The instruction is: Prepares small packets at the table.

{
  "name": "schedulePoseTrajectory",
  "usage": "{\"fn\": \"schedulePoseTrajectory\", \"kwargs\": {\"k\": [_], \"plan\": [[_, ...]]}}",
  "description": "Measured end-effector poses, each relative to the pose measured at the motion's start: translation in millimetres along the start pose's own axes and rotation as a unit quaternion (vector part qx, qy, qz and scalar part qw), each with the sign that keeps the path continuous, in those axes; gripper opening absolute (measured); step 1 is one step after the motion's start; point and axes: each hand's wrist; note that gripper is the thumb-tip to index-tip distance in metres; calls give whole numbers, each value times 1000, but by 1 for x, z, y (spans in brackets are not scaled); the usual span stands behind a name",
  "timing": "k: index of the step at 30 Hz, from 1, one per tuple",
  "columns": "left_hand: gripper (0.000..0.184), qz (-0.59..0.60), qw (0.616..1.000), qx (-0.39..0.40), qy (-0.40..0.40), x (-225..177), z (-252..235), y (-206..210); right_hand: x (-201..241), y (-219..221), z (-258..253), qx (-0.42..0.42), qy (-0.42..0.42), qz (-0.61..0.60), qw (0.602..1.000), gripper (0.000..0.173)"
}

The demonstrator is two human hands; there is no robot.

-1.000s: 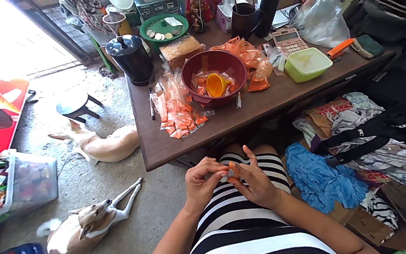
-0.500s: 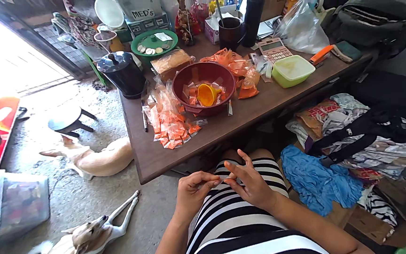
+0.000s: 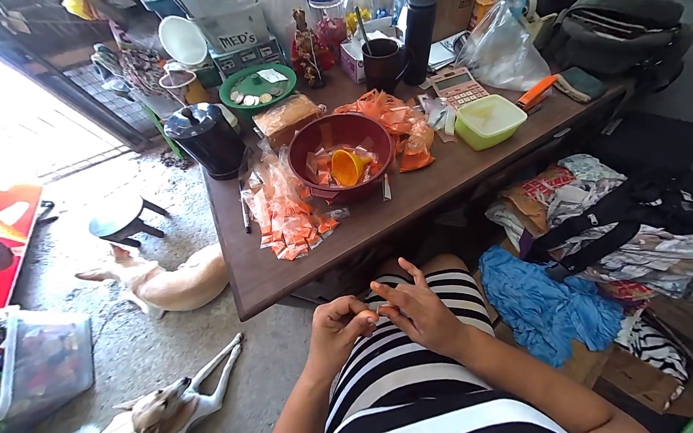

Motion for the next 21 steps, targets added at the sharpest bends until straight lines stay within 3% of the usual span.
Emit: {"fn": "schedulePoseTrajectory", "kwargs": {"k": [5, 9, 15, 18, 21], "plan": [[10, 57, 998, -5, -34, -9, -3, 1, 0, -3, 0, -2, 5, 3, 1000, 34], [17, 5, 999, 26, -20, -10, -5, -8, -1, -2, 0, -7, 4, 9, 1000, 34], [6, -94, 995, -43, -10, -6, -2, -3, -1, 2, -1, -2, 2, 6, 1000, 32], [14, -168, 985, -46, -19, -5, -2, 0, -2, 3, 0, 9, -2, 10, 1000, 32], [34, -280, 959, -41, 34, 0, -2, 2, -2, 4, 1, 21, -3, 7, 1000, 32]]}}
Point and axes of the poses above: each hand's wrist, its own z-axis away from the middle knuckle, its own y-axis out of the palm, x = y × z, and after that the axes turned 4 degrees about z, right-handed
